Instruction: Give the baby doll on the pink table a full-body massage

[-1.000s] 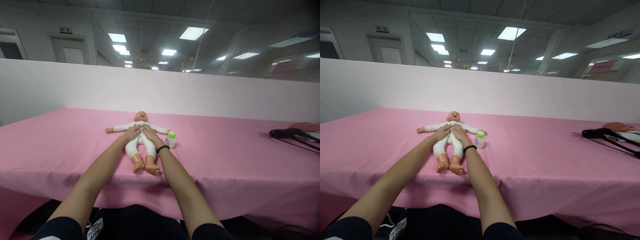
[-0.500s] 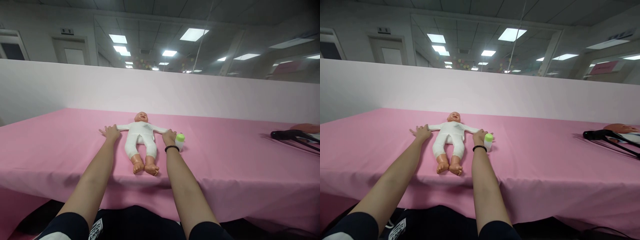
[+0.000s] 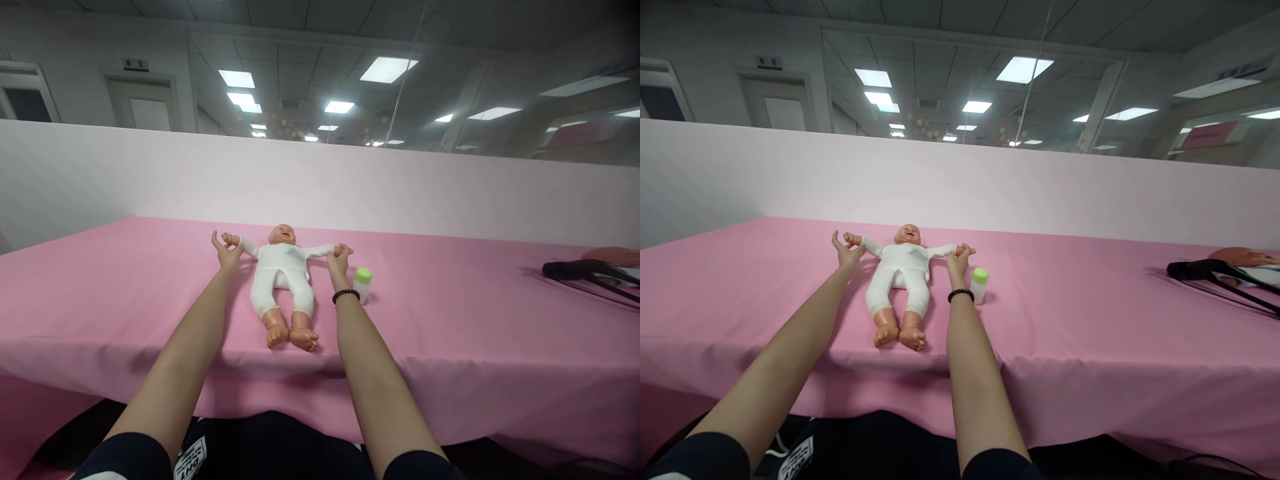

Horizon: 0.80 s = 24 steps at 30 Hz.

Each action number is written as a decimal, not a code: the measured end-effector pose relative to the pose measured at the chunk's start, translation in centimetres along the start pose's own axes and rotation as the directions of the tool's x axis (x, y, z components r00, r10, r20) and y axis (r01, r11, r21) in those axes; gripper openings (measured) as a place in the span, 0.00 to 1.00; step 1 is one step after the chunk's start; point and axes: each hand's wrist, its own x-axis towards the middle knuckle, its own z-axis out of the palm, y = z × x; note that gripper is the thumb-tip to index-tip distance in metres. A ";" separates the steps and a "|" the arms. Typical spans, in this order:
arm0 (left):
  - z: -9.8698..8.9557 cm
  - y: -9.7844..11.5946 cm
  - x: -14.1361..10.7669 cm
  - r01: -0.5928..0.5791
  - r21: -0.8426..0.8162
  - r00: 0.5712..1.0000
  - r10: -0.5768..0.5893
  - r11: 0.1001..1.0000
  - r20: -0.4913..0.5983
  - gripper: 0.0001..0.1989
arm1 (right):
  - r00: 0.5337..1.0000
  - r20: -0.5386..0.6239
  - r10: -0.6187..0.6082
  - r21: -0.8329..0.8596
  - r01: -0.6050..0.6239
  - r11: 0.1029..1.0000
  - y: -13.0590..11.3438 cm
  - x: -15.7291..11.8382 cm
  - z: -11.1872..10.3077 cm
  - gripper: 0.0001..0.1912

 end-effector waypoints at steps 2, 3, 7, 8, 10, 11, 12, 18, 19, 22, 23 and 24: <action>0.6 0.0 0.0 0.071 -0.026 0.997 -0.070 0.997 0.013 0.48 | 0.995 -0.077 0.062 0.159 -0.049 0.986 -0.8 -0.2 0.3 0.40; 0.9 -0.1 -0.1 0.097 -0.007 0.995 -0.097 0.995 0.027 0.43 | 0.992 -0.107 0.069 0.205 -0.045 0.978 -1.1 -0.3 0.5 0.42; 2.0 -0.2 -0.5 0.038 0.069 0.995 -0.044 0.997 0.093 0.17 | 0.999 -0.019 0.040 0.381 -0.030 0.924 -2.0 -0.1 1.2 0.44; 2.3 -0.2 -0.7 -0.054 0.095 0.990 0.042 0.994 0.132 0.16 | 0.999 0.036 0.009 0.421 -0.024 0.907 -2.3 -0.1 1.3 0.42; 2.7 -0.1 -1.1 -0.278 0.135 0.935 0.236 0.951 0.264 0.17 | 0.987 0.127 -0.095 0.451 0.028 0.892 -2.9 -0.3 1.5 0.35; 2.8 0.1 -1.2 -0.401 0.153 0.873 0.325 0.903 0.364 0.17 | 0.971 0.171 -0.164 0.434 0.075 0.898 -3.2 -0.6 1.6 0.31; 2.9 0.3 -1.4 -0.509 0.167 0.795 0.385 0.845 0.469 0.18 | 0.943 0.232 -0.239 0.406 0.130 0.905 -3.5 -1.0 1.7 0.27; 2.3 0.7 -1.5 -0.706 0.174 0.568 0.403 0.686 0.717 0.20 | 0.747 0.474 -0.466 0.331 0.340 0.880 -4.3 -3.5 2.3 0.17; 2.3 0.5 -1.4 -0.649 0.154 0.617 0.397 0.745 0.679 0.20 | 0.775 0.435 -0.458 0.340 0.330 0.881 -4.3 -3.4 2.4 0.18; 2.3 -0.5 -0.7 -0.332 0.136 0.875 0.251 0.933 0.415 0.22 | 0.915 0.226 -0.335 0.284 0.267 0.921 -3.9 -2.0 2.5 0.23; 2.2 -0.9 -0.4 -0.224 0.140 0.935 0.172 0.964 0.311 0.22 | 0.951 0.146 -0.274 0.235 0.235 0.943 -3.6 -1.4 2.4 0.25; 2.1 -1.3 0.0 -0.143 0.146 0.967 0.107 0.979 0.229 0.21 | 0.971 0.084 -0.223 0.184 0.205 0.961 -3.2 -0.8 2.4 0.27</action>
